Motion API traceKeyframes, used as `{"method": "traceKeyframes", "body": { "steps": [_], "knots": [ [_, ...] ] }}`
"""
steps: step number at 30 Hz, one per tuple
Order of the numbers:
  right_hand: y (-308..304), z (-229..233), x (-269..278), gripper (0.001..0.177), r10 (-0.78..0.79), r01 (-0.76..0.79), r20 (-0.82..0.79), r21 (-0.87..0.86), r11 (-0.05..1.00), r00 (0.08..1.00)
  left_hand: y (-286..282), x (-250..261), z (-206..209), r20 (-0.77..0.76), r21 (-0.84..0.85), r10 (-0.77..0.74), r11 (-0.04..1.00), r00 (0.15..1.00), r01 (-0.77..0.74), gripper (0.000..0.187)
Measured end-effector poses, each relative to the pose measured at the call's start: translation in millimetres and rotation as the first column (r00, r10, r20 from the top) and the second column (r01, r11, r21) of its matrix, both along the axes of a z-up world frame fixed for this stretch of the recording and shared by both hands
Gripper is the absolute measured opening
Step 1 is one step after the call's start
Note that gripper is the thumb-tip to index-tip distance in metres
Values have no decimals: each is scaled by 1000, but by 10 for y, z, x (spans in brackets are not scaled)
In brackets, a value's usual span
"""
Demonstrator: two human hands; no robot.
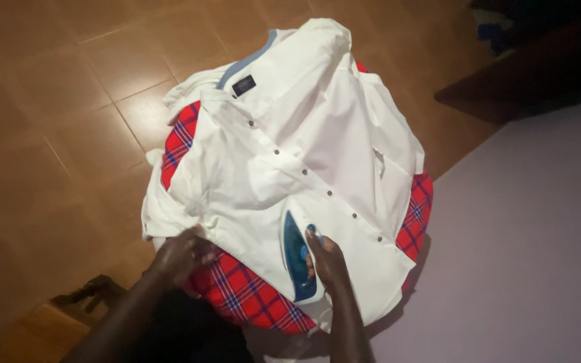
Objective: The person irons a white long-sleeved shirt on a round ironing board covered with a red plaid cloth. They use a blue and white electric iron to smooth the fabric, frequently adjusting the shirt's position and sleeves with their left hand while moving the iron with their right hand.
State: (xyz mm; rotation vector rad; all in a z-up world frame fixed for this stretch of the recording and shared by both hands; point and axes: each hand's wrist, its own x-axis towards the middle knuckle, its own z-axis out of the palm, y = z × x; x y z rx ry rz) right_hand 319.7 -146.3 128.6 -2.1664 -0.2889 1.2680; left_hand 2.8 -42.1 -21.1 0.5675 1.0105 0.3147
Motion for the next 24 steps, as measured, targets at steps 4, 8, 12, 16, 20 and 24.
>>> {"method": "traceKeyframes", "body": {
  "steps": [4,8,12,16,20,24],
  "knots": [
    [271,-40,-117,56,-67,64,28,73,995,997,226,-31,240,-339,348,-190,885,921,311,46],
    [349,-28,-314,46,-21,19,33,54,998,999,767,60,578,-479,672,369,738,797,61,18],
    [598,-102,-306,56,-306,304,1,123,945,952,1203,226,318,-379,813,438,579,815,66,19],
    [854,-96,-189,63,-366,377,-91,196,905,926,1402,434,2,-225,814,406,578,886,-58,21],
    [828,-50,-415,50,-264,263,14,39,964,964,1340,670,233,-309,550,148,833,939,50,15],
    [725,2,-733,55,-213,213,-17,10,977,977,1217,880,570,-538,524,37,797,842,300,24]
  ]
}}
